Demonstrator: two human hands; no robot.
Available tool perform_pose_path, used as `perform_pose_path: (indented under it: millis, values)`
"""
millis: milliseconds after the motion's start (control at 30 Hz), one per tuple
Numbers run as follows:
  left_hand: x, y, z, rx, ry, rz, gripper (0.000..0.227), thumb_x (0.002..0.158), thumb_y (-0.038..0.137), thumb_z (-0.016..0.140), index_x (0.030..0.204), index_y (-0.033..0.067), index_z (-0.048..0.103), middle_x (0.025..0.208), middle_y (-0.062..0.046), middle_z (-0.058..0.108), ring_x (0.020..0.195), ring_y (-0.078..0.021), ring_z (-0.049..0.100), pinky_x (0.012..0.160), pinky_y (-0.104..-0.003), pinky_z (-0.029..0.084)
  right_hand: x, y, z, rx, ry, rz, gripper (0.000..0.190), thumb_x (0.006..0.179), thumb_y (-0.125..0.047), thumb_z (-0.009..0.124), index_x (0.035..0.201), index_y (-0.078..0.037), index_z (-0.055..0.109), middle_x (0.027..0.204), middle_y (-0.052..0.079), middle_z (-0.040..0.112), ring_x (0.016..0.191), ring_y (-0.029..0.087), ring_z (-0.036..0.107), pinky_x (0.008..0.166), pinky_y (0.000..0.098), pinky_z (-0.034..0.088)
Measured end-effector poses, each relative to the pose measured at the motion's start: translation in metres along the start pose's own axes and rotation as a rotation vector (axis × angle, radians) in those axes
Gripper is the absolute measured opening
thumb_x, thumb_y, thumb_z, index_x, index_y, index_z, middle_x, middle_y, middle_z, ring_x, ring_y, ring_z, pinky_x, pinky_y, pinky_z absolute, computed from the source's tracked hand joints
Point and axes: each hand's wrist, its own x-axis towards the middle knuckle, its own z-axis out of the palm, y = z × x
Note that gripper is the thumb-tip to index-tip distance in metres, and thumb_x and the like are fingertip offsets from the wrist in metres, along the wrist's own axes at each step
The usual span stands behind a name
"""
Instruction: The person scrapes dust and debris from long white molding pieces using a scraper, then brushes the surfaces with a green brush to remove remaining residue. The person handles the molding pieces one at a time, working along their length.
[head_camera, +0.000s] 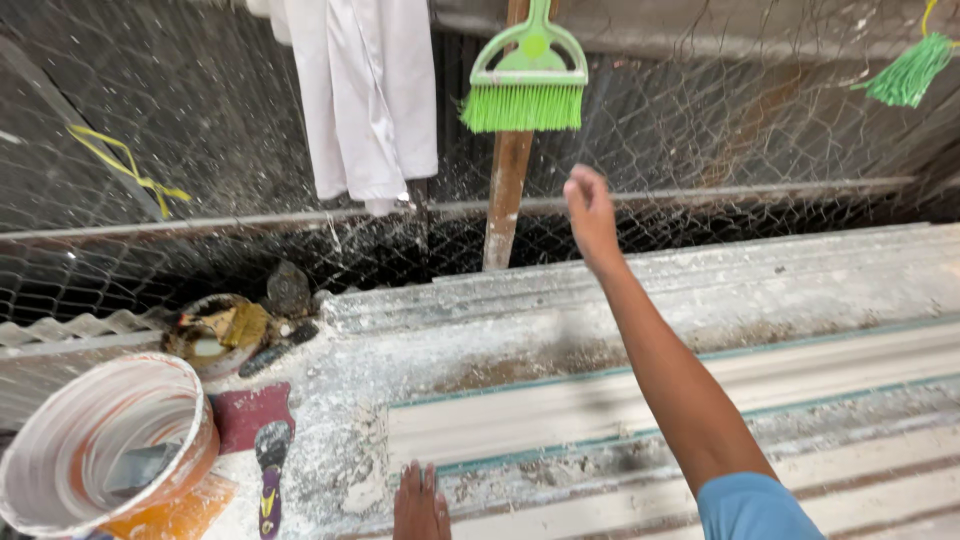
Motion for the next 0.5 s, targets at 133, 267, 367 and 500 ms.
perform_pose_path:
  millis: [133,267,367,500]
  values:
    - [0.037,-0.003,-0.001,0.014,0.111,0.063,0.061,0.088,0.037,0.045,0.142,0.0085,0.049,0.146,-0.026,0.045,0.132,-0.0480,0.044,0.097,-0.062,0.044,0.105,-0.013,0.009,-0.187,0.172,-0.257,0.055,0.108,-0.026,0.066,0.147,0.006,0.044,0.140,0.023,0.051,0.129,0.030,0.047,0.108,0.0456,0.034]
    - [0.063,-0.004,-0.014,-0.091,-0.013,-0.160,0.057,0.093,0.034,0.044,0.142,0.0047,0.050,0.145,-0.026,0.048,0.134,-0.0463,0.045,0.103,-0.058,0.041,0.167,-0.039,0.020,-0.020,-0.019,-0.056,0.039,0.101,-0.031,0.066,0.131,-0.005,0.061,0.110,0.003,0.070,0.101,0.013,0.064,0.089,0.0295,0.052]
    - [0.018,0.022,-0.016,-0.208,-0.029,-0.282,0.054,0.097,0.032,0.043,0.142,0.0019,0.051,0.145,-0.026,0.051,0.136,-0.0450,0.045,0.107,-0.055,0.039,0.156,-0.051,0.015,0.108,-0.071,-0.062,0.027,0.107,-0.029,0.069,0.118,-0.005,0.070,0.097,-0.001,0.064,0.088,0.009,0.054,0.079,0.0260,0.047]
    - [0.015,0.034,-0.037,-0.383,0.077,-0.343,0.051,0.103,0.029,0.041,0.141,-0.0019,0.052,0.144,-0.026,0.054,0.138,-0.0433,0.046,0.113,-0.051,0.035,0.138,-0.060,-0.003,0.405,-0.170,0.029,0.024,0.109,-0.034,0.068,0.110,-0.010,0.064,0.088,-0.004,0.058,0.069,0.007,0.043,0.057,0.0226,0.034]
